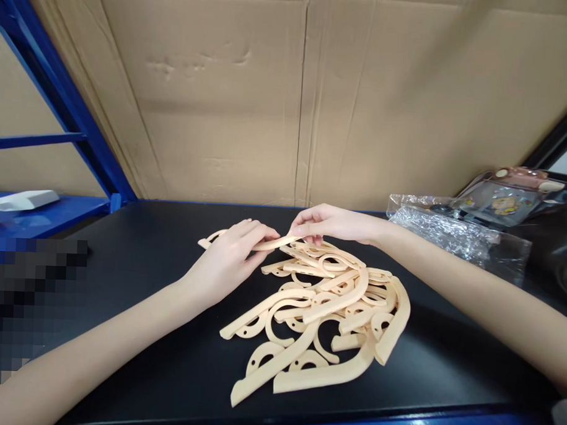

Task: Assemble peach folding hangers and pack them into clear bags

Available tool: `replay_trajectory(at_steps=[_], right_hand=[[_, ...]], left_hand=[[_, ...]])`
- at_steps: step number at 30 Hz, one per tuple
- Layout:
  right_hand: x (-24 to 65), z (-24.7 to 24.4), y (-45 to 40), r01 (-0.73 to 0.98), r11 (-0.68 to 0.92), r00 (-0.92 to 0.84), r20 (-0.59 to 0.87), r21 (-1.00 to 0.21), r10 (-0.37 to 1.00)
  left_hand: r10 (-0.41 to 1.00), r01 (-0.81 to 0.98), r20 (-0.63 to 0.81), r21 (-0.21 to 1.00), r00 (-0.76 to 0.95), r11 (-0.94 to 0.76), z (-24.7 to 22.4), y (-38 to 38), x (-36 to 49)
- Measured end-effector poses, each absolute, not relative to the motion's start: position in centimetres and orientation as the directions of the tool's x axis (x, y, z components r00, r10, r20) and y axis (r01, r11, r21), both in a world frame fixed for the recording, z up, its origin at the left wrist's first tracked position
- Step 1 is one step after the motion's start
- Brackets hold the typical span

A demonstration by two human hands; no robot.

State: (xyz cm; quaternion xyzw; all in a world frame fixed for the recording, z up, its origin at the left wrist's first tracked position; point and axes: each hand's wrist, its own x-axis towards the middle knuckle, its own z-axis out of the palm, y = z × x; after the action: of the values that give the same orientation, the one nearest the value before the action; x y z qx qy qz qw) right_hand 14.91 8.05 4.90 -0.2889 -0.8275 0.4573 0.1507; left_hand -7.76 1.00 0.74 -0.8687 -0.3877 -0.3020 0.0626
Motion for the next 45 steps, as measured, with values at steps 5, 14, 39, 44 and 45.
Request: replay_trajectory(at_steps=[5, 14, 39, 44, 45], right_hand=[[15.4, 4.7, 8.1, 0.317, 0.436, -0.712, 0.092, -0.842, 0.696], [15.1, 4.8, 8.4, 0.261, 0.254, -0.497, 0.096, -0.931, 0.863], [16.8, 7.6, 6.5, 0.291, 0.450, -0.876, -0.046, -0.844, 0.480], [15.7, 7.3, 7.1, 0.214, 0.539, -0.696, 0.260, -0.814, 0.669], [15.1, 7.4, 7.1, 0.189, 0.535, -0.627, 0.318, -0.824, 0.711]], left_hand=[[0.675, 0.788, 0.507, -0.013, 0.536, -0.616, 0.9, 1.8, -8.1], [0.815, 0.880, 0.561, 0.306, 0.143, -0.365, 3.2, 1.2, -10.0], [0.982, -0.135, 0.183, 0.975, 0.045, -0.176, 7.0, 2.6, -8.5], [0.926, -0.188, 0.353, 0.926, 0.131, -0.326, 9.4, 2.6, -6.3], [0.910, -0.222, 0.392, 0.907, 0.133, -0.358, 10.1, 2.7, -5.6]])
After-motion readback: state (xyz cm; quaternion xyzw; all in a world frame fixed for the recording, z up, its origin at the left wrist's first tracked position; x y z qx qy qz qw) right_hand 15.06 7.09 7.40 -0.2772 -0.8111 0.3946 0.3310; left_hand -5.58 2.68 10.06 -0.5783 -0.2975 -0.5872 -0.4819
